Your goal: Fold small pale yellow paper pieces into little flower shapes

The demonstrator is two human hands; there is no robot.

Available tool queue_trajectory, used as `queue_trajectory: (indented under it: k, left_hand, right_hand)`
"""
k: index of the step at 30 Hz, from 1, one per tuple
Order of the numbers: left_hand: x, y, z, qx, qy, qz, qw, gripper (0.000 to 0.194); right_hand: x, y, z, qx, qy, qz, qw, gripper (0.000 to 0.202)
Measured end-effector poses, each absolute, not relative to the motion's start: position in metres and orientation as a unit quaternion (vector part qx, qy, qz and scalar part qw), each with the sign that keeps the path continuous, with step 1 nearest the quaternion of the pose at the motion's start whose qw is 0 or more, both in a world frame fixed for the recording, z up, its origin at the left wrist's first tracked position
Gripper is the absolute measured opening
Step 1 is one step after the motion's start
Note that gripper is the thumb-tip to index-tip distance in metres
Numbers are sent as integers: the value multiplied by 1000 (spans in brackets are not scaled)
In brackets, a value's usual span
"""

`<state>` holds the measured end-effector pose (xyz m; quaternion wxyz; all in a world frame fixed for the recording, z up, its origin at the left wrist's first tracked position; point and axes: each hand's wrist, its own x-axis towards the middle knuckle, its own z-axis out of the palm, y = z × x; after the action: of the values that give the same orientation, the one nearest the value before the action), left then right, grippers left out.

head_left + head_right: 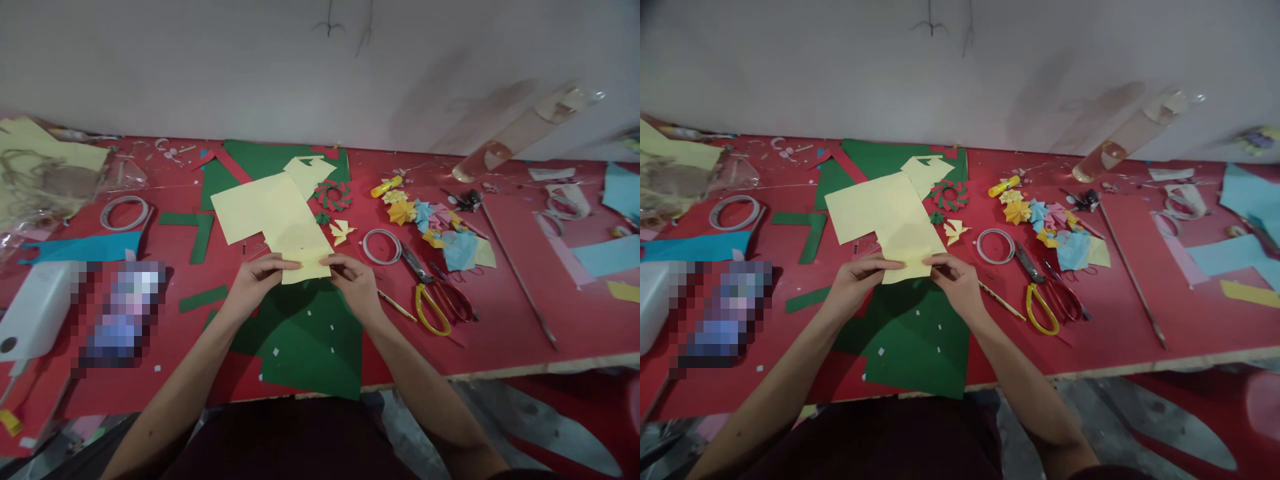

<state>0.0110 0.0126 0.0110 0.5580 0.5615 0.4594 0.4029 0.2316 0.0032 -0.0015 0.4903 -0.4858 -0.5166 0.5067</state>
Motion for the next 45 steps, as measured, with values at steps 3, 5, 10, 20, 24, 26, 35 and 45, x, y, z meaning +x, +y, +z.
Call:
queue_trajectory:
  k: [3,5,10,20,24,26,35,45]
  left_hand:
    - [11,12,11,565,453,413,553,26]
    - [11,12,10,566,450,422,547,26]
    - [10,13,10,575,449,438,525,25]
    - [13,13,18,598,474,414,495,29]
    - [12,14,16,623,460,393,495,31]
    - [11,15,15,636,447,382,500,33]
    - [11,16,15,675,420,373,478,44]
    - [12,17,9,697,392,377,467,36]
  right_hand:
    - [231,3,-1,-493,-513,497,496,12]
    - [230,3,1,-493,-518,490,498,12]
    - [229,3,7,-493,-540,467,497,16]
    - [230,3,5,-489,-565,449,491,17]
    - [230,3,7,-486,-566,451,490,17]
    - [231,3,7,-486,-565,454,489,17]
    - [231,4,8,-492,-581,441,476,11]
    - [230,5,6,-479,-603,433,468,11]
